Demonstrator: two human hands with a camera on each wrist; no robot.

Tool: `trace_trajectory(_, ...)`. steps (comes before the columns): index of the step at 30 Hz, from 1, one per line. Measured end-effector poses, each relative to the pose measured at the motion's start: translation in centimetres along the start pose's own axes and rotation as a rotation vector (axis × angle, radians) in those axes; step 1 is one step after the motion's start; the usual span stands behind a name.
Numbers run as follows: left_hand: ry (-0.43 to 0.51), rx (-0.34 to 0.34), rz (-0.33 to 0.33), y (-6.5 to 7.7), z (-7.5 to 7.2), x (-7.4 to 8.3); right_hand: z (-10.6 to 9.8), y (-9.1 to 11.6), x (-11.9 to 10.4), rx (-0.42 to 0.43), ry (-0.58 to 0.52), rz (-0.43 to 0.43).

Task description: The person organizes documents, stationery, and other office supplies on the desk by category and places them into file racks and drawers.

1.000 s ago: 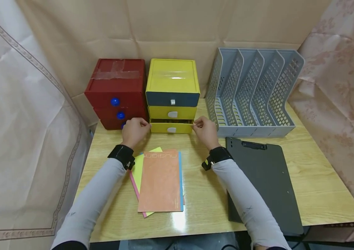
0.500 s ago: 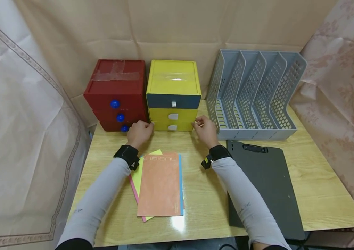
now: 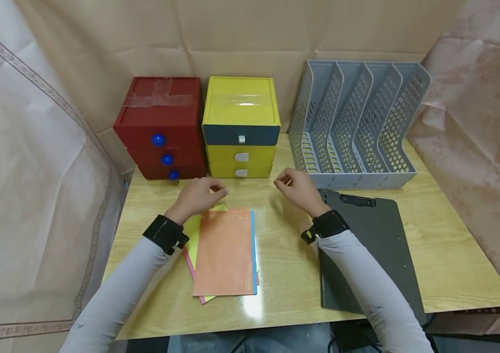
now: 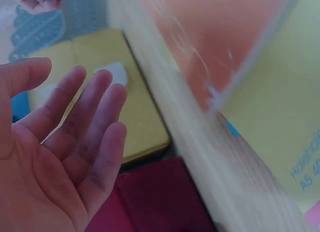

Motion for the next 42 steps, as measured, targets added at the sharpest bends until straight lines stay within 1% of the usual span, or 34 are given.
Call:
trace_trajectory(3,-0.024,0.032,0.025,1.5,-0.6,0.7,-0.6,1.1,-0.9,-0.034,-0.004,-0.032)
trace_trajectory(6,-0.053,0.046,0.026,3.1,-0.5,0.8,-1.2,2.2,-1.4,-0.048,-0.008,-0.043)
trace_trajectory(10,-0.045,0.032,-0.002,5.9,0.2,0.3,-1.5,4.2,-1.5,-0.071,-0.032,-0.035)
trace_trajectory(12,-0.034,0.027,-0.030,7.6,0.5,-0.1,-1.0,5.3,-1.6,-0.102,-0.049,-0.026)
trace_trajectory(13,-0.030,0.027,-0.046,8.4,0.6,-0.4,-0.4,5.9,-1.7,-0.131,-0.058,-0.020)
trace_trajectory(15,-0.035,0.035,-0.078,10.1,0.9,-1.0,1.2,6.9,-1.9,-0.218,-0.069,0.000)
trace_trajectory(17,-0.044,0.053,-0.112,11.5,1.2,-1.8,3.2,7.8,-2.1,-0.338,-0.082,0.024)
trace_trajectory(19,-0.050,0.061,-0.131,12.5,1.8,-2.5,5.2,8.5,-2.2,-0.456,-0.074,0.049)
trace_trajectory(21,-0.050,0.068,-0.146,13.0,2.5,-3.0,6.8,8.9,-2.4,-0.550,-0.065,0.059)
trace_trajectory(23,-0.042,0.075,-0.148,13.2,3.2,-3.2,7.9,9.1,-2.4,-0.603,-0.066,0.070)
trace_trajectory(27,-0.076,0.107,-0.146,13.5,3.8,-3.1,9.6,9.1,-2.3,-0.639,-0.122,0.120)
trace_trajectory(30,-0.150,0.138,-0.161,13.8,3.9,-2.9,10.9,9.2,-3.0,-0.658,-0.179,0.163)
trace_trajectory(33,-0.206,0.159,-0.183,14.2,3.6,-2.7,12.1,9.1,-4.6,-0.666,-0.173,0.135)
trace_trajectory(35,-0.217,0.159,-0.200,14.1,3.6,-2.8,12.6,8.9,-5.1,-0.650,-0.120,0.111)
trace_trajectory(37,-0.212,0.156,-0.210,14.0,3.5,-3.0,12.7,8.6,-5.3,-0.620,-0.050,0.100)
trace_trajectory(39,-0.200,0.152,-0.224,13.9,3.5,-3.3,12.7,8.6,-5.1,-0.600,-0.005,0.118)
trace_trajectory(42,-0.186,0.133,-0.246,13.7,3.6,-3.7,12.6,8.6,-4.8,-0.576,0.020,0.135)
Point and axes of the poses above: each hand's wrist, its own y-axis away from the middle knuckle, its own z-axis out of the palm, x = y × z, the point moved 10 cm from there along -y, towards the middle knuckle, and after that the axes turned 5 degrees about -z, right-handed, at the moved point
